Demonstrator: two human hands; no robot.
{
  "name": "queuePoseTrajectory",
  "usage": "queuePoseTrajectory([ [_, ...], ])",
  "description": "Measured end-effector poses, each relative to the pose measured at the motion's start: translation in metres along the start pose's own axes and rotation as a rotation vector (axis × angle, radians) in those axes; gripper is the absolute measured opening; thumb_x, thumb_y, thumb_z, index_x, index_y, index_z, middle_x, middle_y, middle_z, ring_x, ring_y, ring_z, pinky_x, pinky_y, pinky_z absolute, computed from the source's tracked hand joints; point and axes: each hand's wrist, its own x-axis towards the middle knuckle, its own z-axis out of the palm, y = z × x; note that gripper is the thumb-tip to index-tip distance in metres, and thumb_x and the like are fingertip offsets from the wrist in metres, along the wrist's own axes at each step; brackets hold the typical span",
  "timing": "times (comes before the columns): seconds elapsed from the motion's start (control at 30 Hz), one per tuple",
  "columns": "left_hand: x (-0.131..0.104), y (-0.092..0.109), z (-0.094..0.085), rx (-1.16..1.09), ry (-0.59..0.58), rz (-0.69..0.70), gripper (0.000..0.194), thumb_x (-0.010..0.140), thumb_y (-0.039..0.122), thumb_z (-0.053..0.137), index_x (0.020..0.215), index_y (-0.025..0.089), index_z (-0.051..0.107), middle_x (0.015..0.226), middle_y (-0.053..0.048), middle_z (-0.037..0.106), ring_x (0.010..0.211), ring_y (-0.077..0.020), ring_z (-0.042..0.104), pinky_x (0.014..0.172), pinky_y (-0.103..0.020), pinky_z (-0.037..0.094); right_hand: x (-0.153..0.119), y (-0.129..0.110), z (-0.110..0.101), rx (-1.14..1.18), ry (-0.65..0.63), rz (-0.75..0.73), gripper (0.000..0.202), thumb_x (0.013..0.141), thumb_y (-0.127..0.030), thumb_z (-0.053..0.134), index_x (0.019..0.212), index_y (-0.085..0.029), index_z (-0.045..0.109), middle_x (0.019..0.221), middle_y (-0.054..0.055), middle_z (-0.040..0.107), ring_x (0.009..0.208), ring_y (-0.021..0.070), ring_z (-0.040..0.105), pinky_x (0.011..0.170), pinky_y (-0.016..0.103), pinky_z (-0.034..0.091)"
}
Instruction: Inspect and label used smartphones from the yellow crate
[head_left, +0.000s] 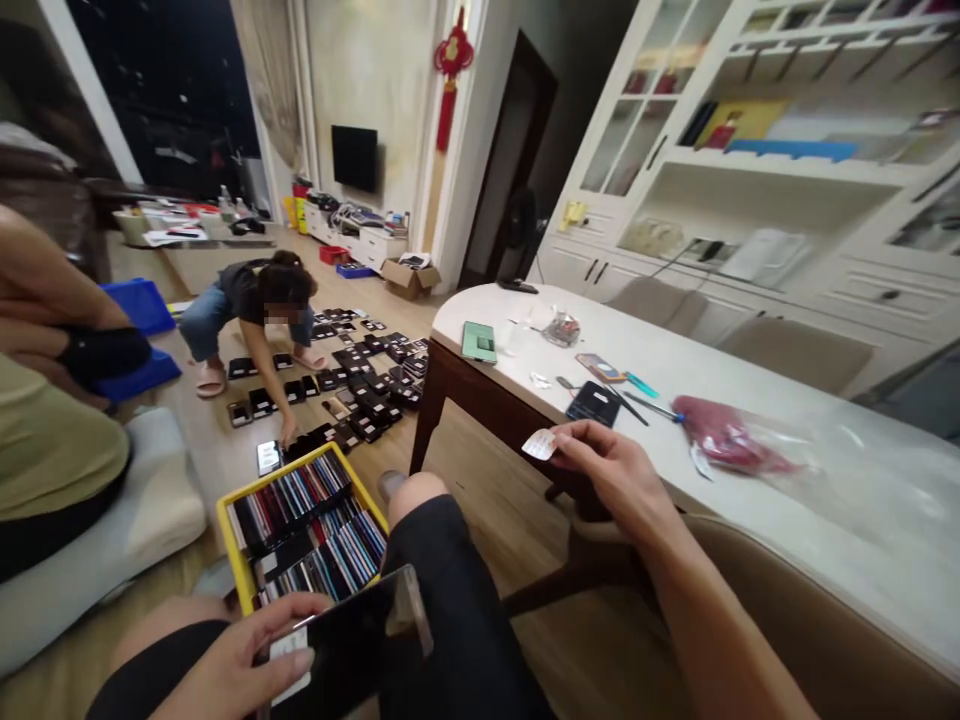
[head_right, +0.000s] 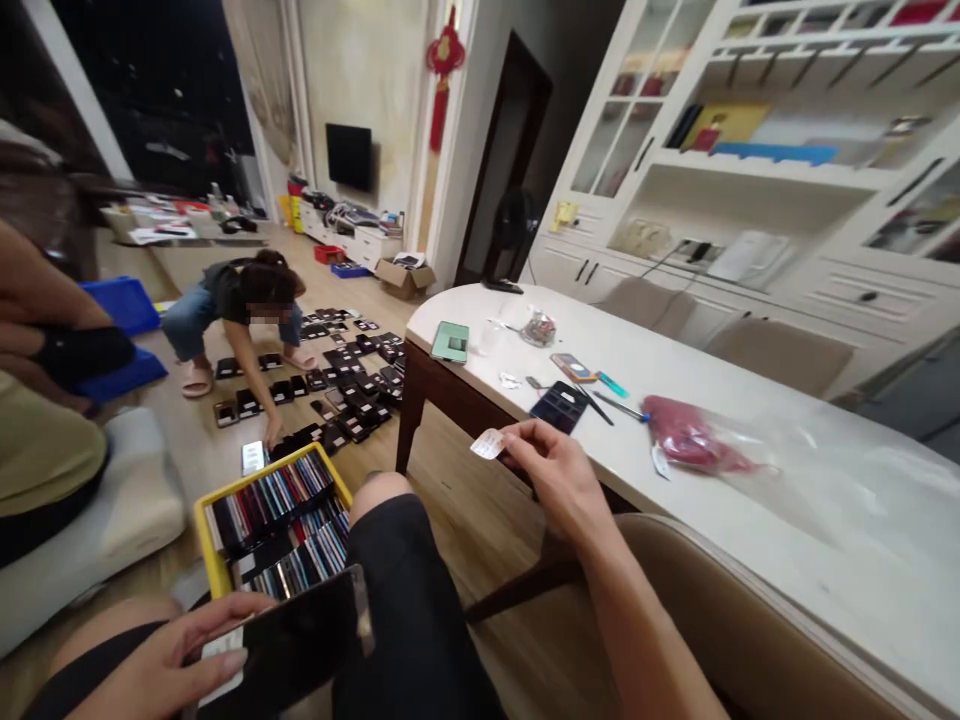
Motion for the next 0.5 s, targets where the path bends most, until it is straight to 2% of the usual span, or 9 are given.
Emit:
queuePoseTrajectory([
  [0.07, 0.008, 0.004, 0.011, -0.012, -0.010, -0.038, 0.042, 0.067, 0.046, 0.088, 0.096, 0.017, 0.077, 0.085, -0.008, 0.075, 0.078, -0.0236, 0.067, 0.071, -0.028, 0.052, 0.002, -0.006, -0.021, -0.103, 0.099, -0.017, 0.035, 0.070, -0.053, 0.079, 0.081, -0.020, 0.072, 0.088, 0.005, 0.073, 0.084, 0.0220, 0.067, 0.080, 0.034, 0.056],
  [0.13, 0.015, 0.007, 0.023, -0.060, 0.002, -0.066, 0.040, 0.066, 0.046, 0.089, 0.087, 0.015, 0.075, 0.074, -0.006, 0.071, 0.067, -0.0188, 0.062, 0.062, -0.024, 0.048, 0.006, -0.008, -0.039, -0.219, 0.201, -0.027, 0.032, 0.070, -0.050, 0.076, 0.079, -0.020, 0.070, 0.078, 0.003, 0.070, 0.077, 0.0200, 0.065, 0.076, 0.033, 0.055],
  [0.27, 0.026, 0.012, 0.047, -0.201, 0.050, -0.105, 0.037, 0.068, 0.046, 0.087, 0.081, 0.015, 0.074, 0.076, -0.006, 0.071, 0.069, -0.0190, 0.064, 0.064, -0.024, 0.051, 0.019, 0.002, -0.057, -0.264, 0.322, 0.021, 0.024, 0.070, -0.043, 0.072, 0.075, -0.020, 0.067, 0.076, 0.002, 0.068, 0.073, 0.0188, 0.065, 0.071, 0.031, 0.054],
  [0.4, 0.032, 0.011, 0.054, -0.342, 0.102, -0.169, 0.050, 0.068, 0.041, 0.089, 0.108, 0.016, 0.073, 0.093, -0.010, 0.076, 0.076, -0.0218, 0.070, 0.066, -0.029, 0.056, 0.027, 0.022, -0.055, -0.228, 0.403, 0.081, 0.022, 0.069, -0.041, 0.071, 0.073, -0.020, 0.066, 0.072, 0.001, 0.067, 0.069, 0.0174, 0.063, 0.064, 0.028, 0.052],
  [0.5, 0.033, 0.007, 0.053, -0.404, 0.170, -0.196, 0.066, 0.063, 0.033, 0.093, 0.122, 0.017, 0.068, 0.098, -0.011, 0.077, 0.075, -0.0230, 0.071, 0.063, -0.030, 0.058, 0.020, 0.022, -0.047, -0.170, 0.404, 0.076, 0.025, 0.069, -0.043, 0.072, 0.073, -0.019, 0.065, 0.072, 0.001, 0.065, 0.070, 0.0166, 0.061, 0.064, 0.027, 0.052],
])
